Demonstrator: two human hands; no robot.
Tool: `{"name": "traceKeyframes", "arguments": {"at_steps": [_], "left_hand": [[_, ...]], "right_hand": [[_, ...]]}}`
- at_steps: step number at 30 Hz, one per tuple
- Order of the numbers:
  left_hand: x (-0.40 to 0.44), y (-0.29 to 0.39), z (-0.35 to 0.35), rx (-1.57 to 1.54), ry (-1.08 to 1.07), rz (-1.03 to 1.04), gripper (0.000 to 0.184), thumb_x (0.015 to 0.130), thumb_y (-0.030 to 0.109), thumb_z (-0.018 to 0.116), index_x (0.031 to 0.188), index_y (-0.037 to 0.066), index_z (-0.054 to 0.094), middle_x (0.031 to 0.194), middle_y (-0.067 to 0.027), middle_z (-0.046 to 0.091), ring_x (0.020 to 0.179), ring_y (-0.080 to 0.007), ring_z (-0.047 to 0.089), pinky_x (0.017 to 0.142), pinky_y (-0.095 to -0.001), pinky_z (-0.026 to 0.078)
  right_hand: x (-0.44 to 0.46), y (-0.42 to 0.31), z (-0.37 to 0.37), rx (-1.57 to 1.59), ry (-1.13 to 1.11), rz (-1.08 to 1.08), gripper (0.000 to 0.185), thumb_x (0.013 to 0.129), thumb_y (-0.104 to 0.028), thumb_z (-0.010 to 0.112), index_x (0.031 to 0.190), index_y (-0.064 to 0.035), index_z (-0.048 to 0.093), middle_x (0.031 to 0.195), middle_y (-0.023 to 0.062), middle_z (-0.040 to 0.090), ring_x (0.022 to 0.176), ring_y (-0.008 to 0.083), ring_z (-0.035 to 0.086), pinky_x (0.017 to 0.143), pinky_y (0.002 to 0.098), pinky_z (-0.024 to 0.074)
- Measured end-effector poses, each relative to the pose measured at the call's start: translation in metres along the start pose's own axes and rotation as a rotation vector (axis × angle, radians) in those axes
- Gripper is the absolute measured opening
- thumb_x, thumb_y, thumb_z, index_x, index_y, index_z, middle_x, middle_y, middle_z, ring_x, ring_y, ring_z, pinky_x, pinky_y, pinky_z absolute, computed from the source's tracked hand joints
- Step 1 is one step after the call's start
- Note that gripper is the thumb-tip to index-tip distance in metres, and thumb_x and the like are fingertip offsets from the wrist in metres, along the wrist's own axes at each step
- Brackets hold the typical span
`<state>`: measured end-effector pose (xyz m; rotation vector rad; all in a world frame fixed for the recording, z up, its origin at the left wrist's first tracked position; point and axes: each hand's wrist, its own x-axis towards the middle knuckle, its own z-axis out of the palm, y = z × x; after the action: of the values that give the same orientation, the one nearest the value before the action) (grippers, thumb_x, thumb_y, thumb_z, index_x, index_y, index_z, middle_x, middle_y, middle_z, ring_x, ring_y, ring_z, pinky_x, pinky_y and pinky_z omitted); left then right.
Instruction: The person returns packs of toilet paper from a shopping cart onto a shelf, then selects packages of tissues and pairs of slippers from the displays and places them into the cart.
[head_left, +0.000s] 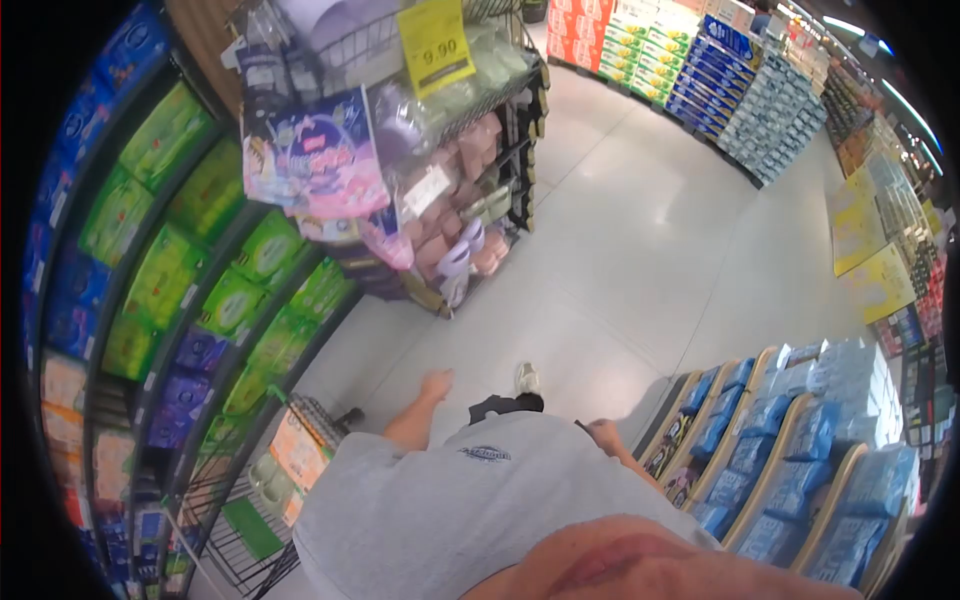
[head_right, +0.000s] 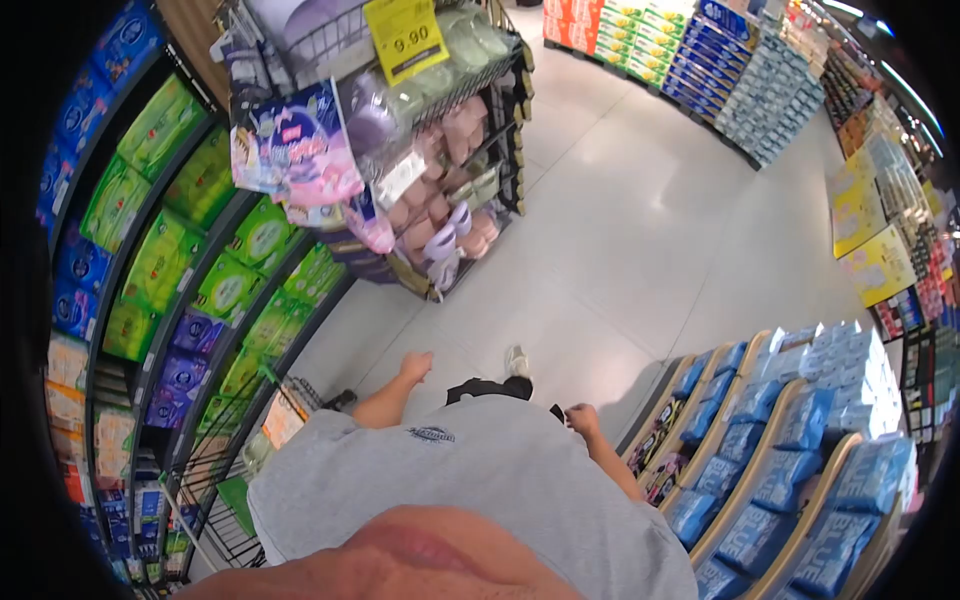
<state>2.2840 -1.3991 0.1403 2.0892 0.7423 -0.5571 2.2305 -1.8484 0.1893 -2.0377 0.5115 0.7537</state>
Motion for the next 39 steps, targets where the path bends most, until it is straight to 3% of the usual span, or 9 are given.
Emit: {"name": "traceKeyframes", "arguments": {"at_steps": [8,10,15,21,28,35,36,37,39], "left_hand": [[0.06,0.272,0.017,-0.052,-0.154,0.364,0.043,0.086,0.043,0.053,0.068,0.006,0.066,0.06,-0.0109,0.061,0.05,-0.0247,0.059,0.054,-0.0384,0.048],[0.071,0.287,0.016,0.029,-0.185,0.388,0.042,0.086,0.043,0.054,0.069,0.006,0.066,0.061,-0.0122,0.061,0.054,-0.0259,0.06,0.058,-0.0393,0.049],[0.091,0.287,-0.012,0.228,-0.088,0.774,0.03,0.081,0.034,0.06,0.075,0.005,0.067,0.076,-0.016,0.065,0.075,-0.0322,0.063,0.068,-0.0426,0.049],[0.054,0.381,-0.139,0.192,0.234,0.6,0.025,0.079,0.03,0.061,0.087,0.007,0.068,0.08,-0.017,0.066,0.074,-0.0337,0.063,0.067,-0.0428,0.049],[-0.023,0.565,-0.264,-0.058,0.609,0.804,0.017,0.084,0.019,0.064,0.093,0.005,0.066,0.057,0.0044,0.048,0.052,-0.0038,0.038,0.047,-0.0236,0.032],[-0.013,0.695,-0.37,-0.202,1.052,0.987,0.019,0.086,0.014,0.063,0.098,-0.001,0.063,0.083,0.0006,0.063,0.073,-0.0053,0.056,0.067,-0.0204,0.045],[0.0,0.703,-0.385,-0.221,1.098,0.95,0.029,0.082,0.02,0.066,0.101,-0.001,0.062,0.088,-0.0069,0.065,0.076,-0.0115,0.059,0.068,-0.0251,0.047],[0.009,0.713,-0.395,-0.236,1.138,0.919,0.038,0.078,0.026,0.068,0.105,-0.001,0.062,0.093,-0.0144,0.067,0.079,-0.0177,0.063,0.068,-0.0299,0.049],[0.023,0.738,-0.407,-0.222,1.141,0.71,0.044,0.078,0.026,0.069,0.108,-0.003,0.059,0.097,-0.0152,0.066,0.085,-0.0212,0.062,0.074,-0.0319,0.049]], "right_hand": [[0.187,-0.024,-0.153,0.167,0.024,0.121,0.017,0.079,-0.016,0.062,0.087,-0.001,0.062,0.069,0.0106,0.064,0.053,0.0191,0.061,0.045,0.0302,0.0468],[0.209,-0.051,-0.166,0.377,-0.088,0.167,0.015,0.079,-0.015,0.061,0.086,-0.0018,0.061,0.067,0.0103,0.063,0.051,0.0191,0.06,0.043,0.0302,0.0461],[0.242,-0.168,-0.158,0.09,0.003,0.014,0.015,0.082,-0.016,0.059,0.087,-0.0022,0.062,0.072,0.0097,0.064,0.059,0.0188,0.062,0.049,0.0314,0.0474],[0.328,-0.398,-0.175,-0.246,0.008,-0.639,0.021,0.08,-0.022,0.064,0.083,-0.0015,0.069,0.07,0.007,0.066,0.063,0.0125,0.059,0.059,0.0298,0.0471],[0.257,-0.761,-0.249,-0.107,-0.006,-1.282,0.028,0.081,-0.024,0.066,0.095,0.0008,0.066,0.083,0.0104,0.069,0.077,0.0158,0.063,0.072,0.0296,0.0492],[0.193,-0.948,-0.285,-0.042,0.098,-1.807,0.03,0.081,-0.025,0.07,0.097,0.0003,0.064,0.086,0.0061,0.067,0.081,0.0129,0.062,0.076,0.0263,0.0477],[0.166,-0.954,-0.287,-0.069,0.104,-1.565,0.026,0.08,-0.018,0.064,0.097,0.0022,0.061,0.095,0.0191,0.064,0.085,0.024,0.064,0.074,0.033,0.0503],[0.18,-0.968,-0.283,-0.063,0.09,-1.564,0.026,0.08,-0.018,0.064,0.097,0.0022,0.061,0.095,0.0191,0.064,0.085,0.024,0.064,0.074,0.033,0.0503],[0.209,-1.002,-0.269,-0.207,0.421,-1.863,0.034,0.077,-0.027,0.062,0.094,0.0027,0.061,0.093,0.0258,0.061,0.086,0.0328,0.062,0.075,0.0392,0.049]]}}
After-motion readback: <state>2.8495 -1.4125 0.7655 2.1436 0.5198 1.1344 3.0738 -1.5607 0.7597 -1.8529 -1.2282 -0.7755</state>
